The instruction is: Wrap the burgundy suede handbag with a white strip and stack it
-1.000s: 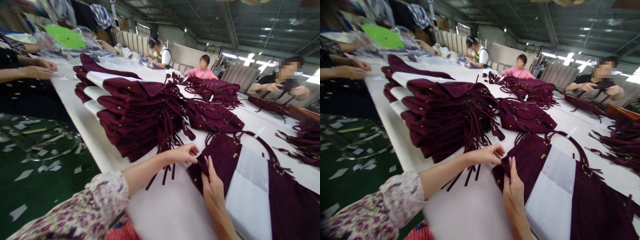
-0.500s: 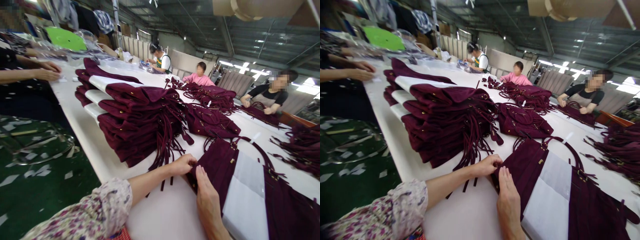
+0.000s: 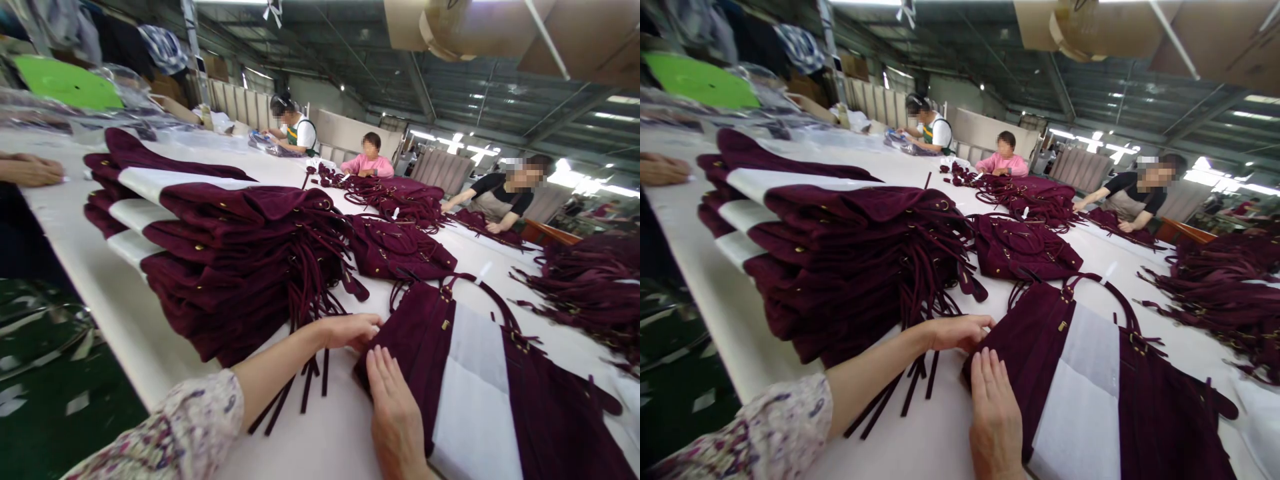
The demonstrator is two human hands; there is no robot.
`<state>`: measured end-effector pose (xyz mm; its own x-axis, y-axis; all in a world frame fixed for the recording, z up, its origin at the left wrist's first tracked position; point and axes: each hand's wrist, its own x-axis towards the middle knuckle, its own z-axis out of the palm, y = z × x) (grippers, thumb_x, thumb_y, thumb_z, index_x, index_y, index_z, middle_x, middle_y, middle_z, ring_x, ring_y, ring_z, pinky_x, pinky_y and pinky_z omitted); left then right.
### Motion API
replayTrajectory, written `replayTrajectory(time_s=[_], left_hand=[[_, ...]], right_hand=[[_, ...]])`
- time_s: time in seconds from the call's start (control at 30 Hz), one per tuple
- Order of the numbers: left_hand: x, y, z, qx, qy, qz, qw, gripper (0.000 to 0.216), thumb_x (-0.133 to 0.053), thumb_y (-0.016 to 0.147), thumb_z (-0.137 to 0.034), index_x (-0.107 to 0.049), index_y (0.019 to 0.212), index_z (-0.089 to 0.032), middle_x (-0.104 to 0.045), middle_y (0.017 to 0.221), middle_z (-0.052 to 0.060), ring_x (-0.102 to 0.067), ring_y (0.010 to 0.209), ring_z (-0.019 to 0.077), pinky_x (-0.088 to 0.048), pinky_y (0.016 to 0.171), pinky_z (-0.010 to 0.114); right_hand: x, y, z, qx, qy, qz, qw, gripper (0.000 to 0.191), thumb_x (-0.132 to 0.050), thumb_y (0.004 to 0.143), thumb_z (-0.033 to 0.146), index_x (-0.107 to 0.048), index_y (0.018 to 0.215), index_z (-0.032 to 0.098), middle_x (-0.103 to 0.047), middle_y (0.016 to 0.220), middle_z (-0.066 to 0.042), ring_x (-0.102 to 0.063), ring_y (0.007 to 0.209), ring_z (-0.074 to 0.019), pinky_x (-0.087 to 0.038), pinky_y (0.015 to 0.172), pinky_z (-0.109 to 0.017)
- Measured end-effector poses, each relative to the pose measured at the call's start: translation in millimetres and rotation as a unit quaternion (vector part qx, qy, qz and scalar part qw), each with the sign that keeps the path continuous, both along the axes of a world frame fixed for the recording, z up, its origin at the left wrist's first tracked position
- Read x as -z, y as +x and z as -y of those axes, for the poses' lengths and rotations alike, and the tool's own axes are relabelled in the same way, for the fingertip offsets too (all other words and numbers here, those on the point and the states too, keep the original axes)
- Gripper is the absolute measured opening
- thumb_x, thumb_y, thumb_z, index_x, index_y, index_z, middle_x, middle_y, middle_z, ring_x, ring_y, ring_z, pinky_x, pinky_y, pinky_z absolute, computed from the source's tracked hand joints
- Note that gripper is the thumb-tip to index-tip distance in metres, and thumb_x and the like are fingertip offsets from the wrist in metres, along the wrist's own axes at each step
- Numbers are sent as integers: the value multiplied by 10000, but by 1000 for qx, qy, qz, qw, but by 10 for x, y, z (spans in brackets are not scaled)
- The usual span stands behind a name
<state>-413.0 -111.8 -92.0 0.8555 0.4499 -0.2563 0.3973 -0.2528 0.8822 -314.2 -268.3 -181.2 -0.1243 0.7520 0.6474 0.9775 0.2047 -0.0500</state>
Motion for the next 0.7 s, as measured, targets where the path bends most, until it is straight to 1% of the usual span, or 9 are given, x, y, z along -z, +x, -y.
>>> replayTrajectory(time_s=[0.03,0.1,0.17,0.23,0.3,0.4,0.5,0.6,0.7], left_hand=[[-74,72,0,-15,66,-25,997,392,-421,704,-119,-590,1055,-150,-669,837,37,-648,808,200,-521,786,343],[-212,287,27,-51,202,-25,978,376,-423,798,-193,-553,1146,-136,-658,1046,108,-616,1018,256,-465,931,425],[-269,577,57,-56,330,33,942,436,-416,865,-253,-465,1281,-134,-515,1338,151,-444,1281,278,-317,1090,449],[-187,885,43,-15,443,80,893,515,-406,910,-319,-363,1384,-121,-341,1496,150,-257,1409,258,-191,1161,416],[25,1139,-38,29,518,62,853,597,-397,931,-421,-324,1419,-84,-280,1530,164,-193,1437,256,-155,1173,409],[409,1336,-223,57,540,-23,839,678,-349,938,-526,-319,1435,-66,-266,1534,173,-187,1441,261,-126,1172,443],[609,1345,-347,76,561,-34,824,688,-300,948,-552,-306,1454,-85,-239,1546,157,-162,1449,246,-91,1176,443],[549,1306,-366,92,571,-63,813,672,-287,961,-530,-288,1466,-88,-213,1554,155,-143,1453,239,-94,1175,437],[297,1385,-362,117,566,-112,808,634,-397,934,-492,-389,1416,-80,-311,1513,176,-254,1419,269,-206,1145,446]], right_hand=[[2,-13,-5,3,-7,10,1000,730,-281,821,-10,-144,1521,147,-459,1435,-110,-391,1352,-264,-445,1055,-447],[4,-37,-11,8,-15,23,1000,719,-306,811,-4,-199,1510,125,-453,1439,-115,-392,1349,-281,-442,1054,-451],[-3,-61,-8,9,-19,24,999,694,-318,799,-1,-289,1484,106,-450,1441,-115,-396,1346,-287,-433,1058,-450],[-19,-87,1,13,-27,10,999,661,-339,791,17,-372,1447,93,-443,1447,-115,-401,1341,-292,-422,1064,-449],[-33,-109,0,16,-34,-12,999,615,-378,801,69,-428,1414,86,-446,1444,-118,-411,1332,-298,-411,1072,-447],[-27,-126,-43,20,-28,-34,999,549,-419,835,143,-480,1378,87,-486,1414,-117,-449,1302,-294,-399,1082,-429],[13,-123,-114,25,-3,-26,999,497,-404,875,148,-501,1358,79,-522,1382,-117,-488,1266,-277,-415,1068,-410],[51,-125,-161,27,6,-15,1000,454,-391,912,163,-517,1340,79,-543,1360,-122,-488,1262,-272,-425,1057,-412],[57,-131,-161,36,-20,-16,999,440,-407,923,163,-511,1343,86,-529,1370,-137,-442,1299,-287,-397,1080,-443]])
